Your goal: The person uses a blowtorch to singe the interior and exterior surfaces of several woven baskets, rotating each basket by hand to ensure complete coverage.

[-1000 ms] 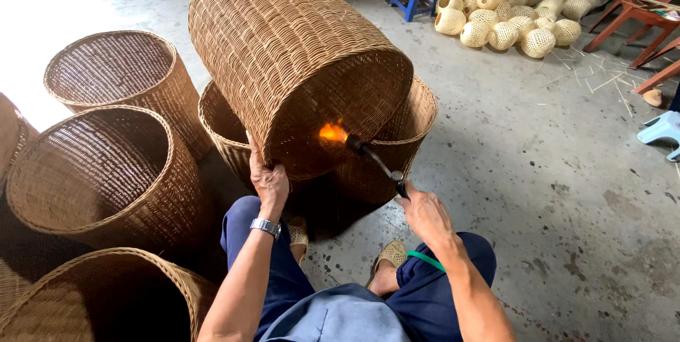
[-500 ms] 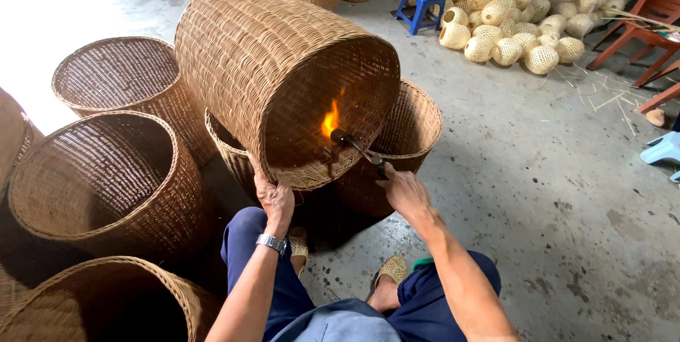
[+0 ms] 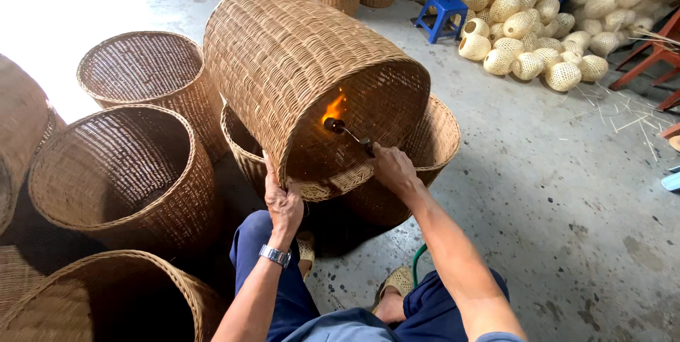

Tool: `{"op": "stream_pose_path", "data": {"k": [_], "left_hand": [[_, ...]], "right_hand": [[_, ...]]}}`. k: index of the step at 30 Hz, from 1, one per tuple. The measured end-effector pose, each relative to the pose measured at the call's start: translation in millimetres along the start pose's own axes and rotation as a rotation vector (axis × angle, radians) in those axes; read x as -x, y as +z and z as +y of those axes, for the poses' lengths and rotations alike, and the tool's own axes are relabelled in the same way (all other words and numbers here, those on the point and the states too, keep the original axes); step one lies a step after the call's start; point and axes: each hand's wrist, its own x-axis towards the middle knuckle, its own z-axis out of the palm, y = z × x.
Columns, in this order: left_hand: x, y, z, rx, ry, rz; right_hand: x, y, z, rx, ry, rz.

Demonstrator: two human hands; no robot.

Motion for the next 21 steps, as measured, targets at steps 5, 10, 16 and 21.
{"op": "stream_pose_path", "data": {"k": [5, 10, 16, 21], "left_hand": [[-10, -9, 25, 0.064, 0.082, -0.039], [-22, -19, 32, 0.055, -0.062, -0.094], [-27, -30, 27, 0.029, 0.072, -0.099], [-31, -33, 46, 0.028, -0.13, -0.141]], "right_hand": [[-30, 10, 5, 0.014, 0.057, -0.026], [-70, 29, 13, 0.026, 0.079, -0.088], [-117, 51, 12, 0.037, -0.016, -0.082], [-147, 61, -6, -0.084, 0.069, -0.239]]}}
